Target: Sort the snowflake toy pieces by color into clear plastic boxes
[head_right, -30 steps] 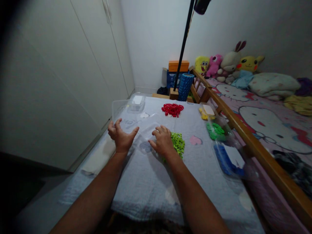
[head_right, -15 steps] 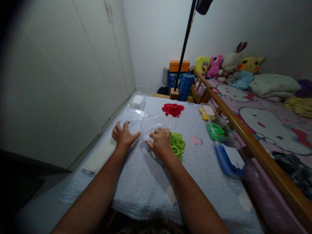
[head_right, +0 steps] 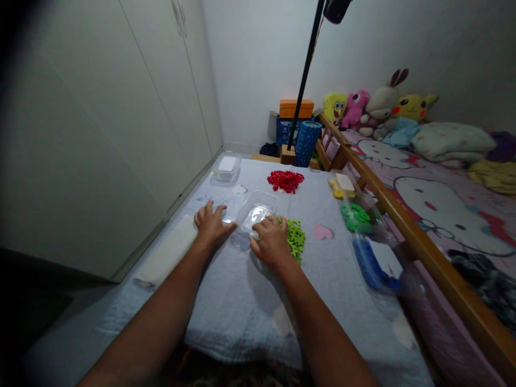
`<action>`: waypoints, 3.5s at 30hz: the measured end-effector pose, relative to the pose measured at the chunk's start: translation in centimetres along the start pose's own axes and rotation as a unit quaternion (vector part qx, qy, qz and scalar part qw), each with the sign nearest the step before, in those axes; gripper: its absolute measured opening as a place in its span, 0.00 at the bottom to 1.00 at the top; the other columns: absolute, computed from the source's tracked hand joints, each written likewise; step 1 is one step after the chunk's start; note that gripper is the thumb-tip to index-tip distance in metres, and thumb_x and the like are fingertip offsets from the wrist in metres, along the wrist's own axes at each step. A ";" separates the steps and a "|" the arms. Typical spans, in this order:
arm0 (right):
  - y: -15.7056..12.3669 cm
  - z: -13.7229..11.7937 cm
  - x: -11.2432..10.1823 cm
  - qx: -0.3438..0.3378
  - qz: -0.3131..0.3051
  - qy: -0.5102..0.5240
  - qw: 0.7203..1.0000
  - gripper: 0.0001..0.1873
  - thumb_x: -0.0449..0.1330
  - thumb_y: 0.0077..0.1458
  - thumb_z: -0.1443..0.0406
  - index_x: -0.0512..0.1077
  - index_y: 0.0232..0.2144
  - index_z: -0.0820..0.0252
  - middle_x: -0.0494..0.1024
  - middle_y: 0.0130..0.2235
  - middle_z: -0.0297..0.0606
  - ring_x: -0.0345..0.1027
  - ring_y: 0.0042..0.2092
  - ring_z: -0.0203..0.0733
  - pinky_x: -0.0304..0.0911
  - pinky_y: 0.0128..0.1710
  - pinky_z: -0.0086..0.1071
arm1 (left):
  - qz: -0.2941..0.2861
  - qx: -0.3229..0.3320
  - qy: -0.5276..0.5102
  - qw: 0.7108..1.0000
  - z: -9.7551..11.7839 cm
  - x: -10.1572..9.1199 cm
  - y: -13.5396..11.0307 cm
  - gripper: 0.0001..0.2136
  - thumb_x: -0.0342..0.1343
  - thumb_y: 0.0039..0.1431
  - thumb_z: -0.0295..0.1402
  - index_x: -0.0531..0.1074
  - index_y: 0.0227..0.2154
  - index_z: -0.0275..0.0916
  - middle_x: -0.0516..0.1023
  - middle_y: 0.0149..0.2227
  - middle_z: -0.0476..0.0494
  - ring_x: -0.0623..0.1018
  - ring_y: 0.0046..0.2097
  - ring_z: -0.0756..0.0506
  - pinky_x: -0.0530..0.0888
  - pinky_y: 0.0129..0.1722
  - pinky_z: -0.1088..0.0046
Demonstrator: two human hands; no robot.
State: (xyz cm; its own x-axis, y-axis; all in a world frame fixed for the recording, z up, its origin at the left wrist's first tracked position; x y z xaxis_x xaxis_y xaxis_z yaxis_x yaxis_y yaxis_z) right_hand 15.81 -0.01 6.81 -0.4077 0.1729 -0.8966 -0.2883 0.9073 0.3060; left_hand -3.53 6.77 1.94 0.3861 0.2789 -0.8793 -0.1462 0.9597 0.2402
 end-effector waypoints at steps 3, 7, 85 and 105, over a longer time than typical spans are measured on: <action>0.0 -0.2 0.3 0.002 -0.011 0.004 1.000 0.06 0.61 0.62 0.66 0.79 0.39 0.54 0.82 0.45 0.44 0.66 0.58 0.55 0.45 0.67 0.60 | -0.013 0.010 0.005 1.000 -0.1 0.3 0.2 0.26 0.67 0.53 0.44 0.76 0.55 0.45 0.65 0.68 0.31 0.59 0.70 0.23 0.53 0.68 0.35; -0.4 -0.4 0.1 -0.016 -0.025 0.012 0.999 0.06 0.61 0.62 0.67 0.79 0.38 0.54 0.82 0.44 0.44 0.68 0.56 0.54 0.46 0.67 0.59 | -0.006 0.014 0.004 1.000 0.0 0.2 0.3 0.23 0.67 0.54 0.42 0.77 0.54 0.45 0.63 0.70 0.32 0.53 0.73 0.22 0.48 0.68 0.30; -2.6 -0.8 -0.7 -0.042 0.058 0.088 0.994 0.07 0.61 0.64 0.61 0.80 0.39 0.53 0.84 0.46 0.39 0.69 0.52 0.51 0.45 0.64 0.53 | -0.143 -0.149 -0.624 0.754 1.8 1.5 -3.8 0.28 0.64 0.44 0.37 0.72 0.51 0.35 0.67 0.18 0.59 0.63 0.20 0.52 0.57 0.21 0.77; -5.6 15.1 -0.2 0.216 -0.014 -0.002 0.976 0.32 0.61 0.47 0.66 0.74 0.58 0.56 0.78 0.57 0.51 0.67 0.57 0.62 0.60 0.56 0.51 | -0.127 -0.142 -0.624 0.758 1.3 1.4 -3.6 0.26 0.64 0.45 0.35 0.73 0.50 0.36 0.61 0.17 0.62 0.60 0.19 0.54 0.56 0.22 0.78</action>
State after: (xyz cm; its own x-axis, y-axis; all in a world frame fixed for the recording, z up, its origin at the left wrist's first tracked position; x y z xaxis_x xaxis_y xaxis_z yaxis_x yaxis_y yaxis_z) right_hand 30.61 0.65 0.42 -0.4015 0.1472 -0.9040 0.0934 0.9884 0.1195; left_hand -1.28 3.74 0.42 0.9696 0.0731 0.2335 -0.0447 0.9912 -0.1248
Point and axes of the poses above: each hand's wrist, its own y-axis towards the middle knuckle, its own x-axis out of the palm, z = x × y, the point moved 8 cm from there along y, towards the middle knuckle
